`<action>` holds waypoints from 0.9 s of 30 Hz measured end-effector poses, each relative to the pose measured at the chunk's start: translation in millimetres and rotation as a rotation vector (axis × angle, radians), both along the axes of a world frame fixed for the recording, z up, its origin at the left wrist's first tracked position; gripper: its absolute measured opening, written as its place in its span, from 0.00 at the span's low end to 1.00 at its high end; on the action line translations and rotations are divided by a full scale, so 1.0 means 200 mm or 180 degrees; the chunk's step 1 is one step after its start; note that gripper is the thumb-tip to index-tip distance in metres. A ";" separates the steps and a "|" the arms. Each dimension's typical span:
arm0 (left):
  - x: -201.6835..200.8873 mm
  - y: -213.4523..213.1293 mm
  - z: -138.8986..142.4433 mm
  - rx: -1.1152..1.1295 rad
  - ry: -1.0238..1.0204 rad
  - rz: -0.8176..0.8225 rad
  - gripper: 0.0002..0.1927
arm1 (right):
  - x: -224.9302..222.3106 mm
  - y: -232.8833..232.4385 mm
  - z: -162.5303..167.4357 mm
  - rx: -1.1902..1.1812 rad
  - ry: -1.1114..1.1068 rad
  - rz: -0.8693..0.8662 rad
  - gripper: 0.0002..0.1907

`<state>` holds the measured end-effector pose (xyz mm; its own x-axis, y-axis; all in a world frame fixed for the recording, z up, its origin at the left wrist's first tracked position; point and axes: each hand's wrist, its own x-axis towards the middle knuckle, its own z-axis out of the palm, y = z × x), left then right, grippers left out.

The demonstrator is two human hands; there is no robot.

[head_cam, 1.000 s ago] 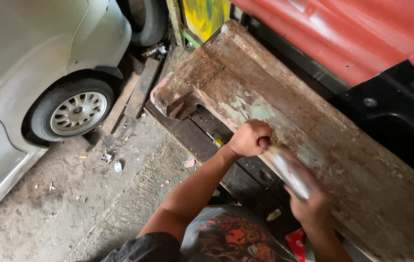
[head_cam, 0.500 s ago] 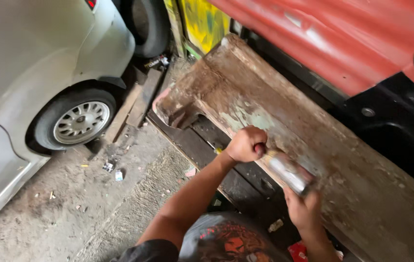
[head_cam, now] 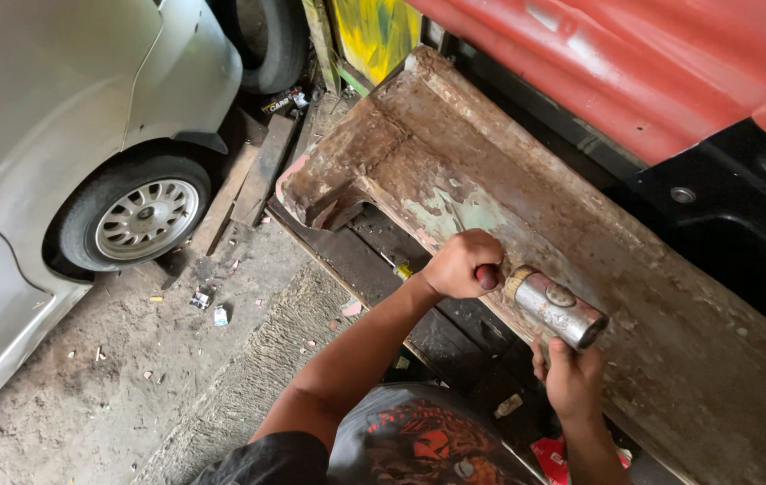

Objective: The person uses a hammer and chisel to chip away rust and old paint from a metal car part. They then use a sanding block to smooth the surface of the part.

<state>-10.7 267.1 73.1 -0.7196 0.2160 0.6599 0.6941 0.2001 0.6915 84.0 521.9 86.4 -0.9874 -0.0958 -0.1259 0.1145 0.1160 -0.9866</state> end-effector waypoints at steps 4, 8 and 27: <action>-0.02 0.01 -0.02 -0.0181 0.0032 -0.0099 0.11 | 0.01 0.03 0.01 0.0077 -0.0011 -0.0039 0.13; -0.05 0.03 -0.05 -0.0120 0.0057 -0.0076 0.11 | 0.00 0.03 0.04 0.0051 0.0139 0.0099 0.11; -0.18 0.04 -0.06 -0.0143 0.0076 0.0179 0.13 | -0.02 0.08 0.06 0.0182 0.0191 0.0237 0.13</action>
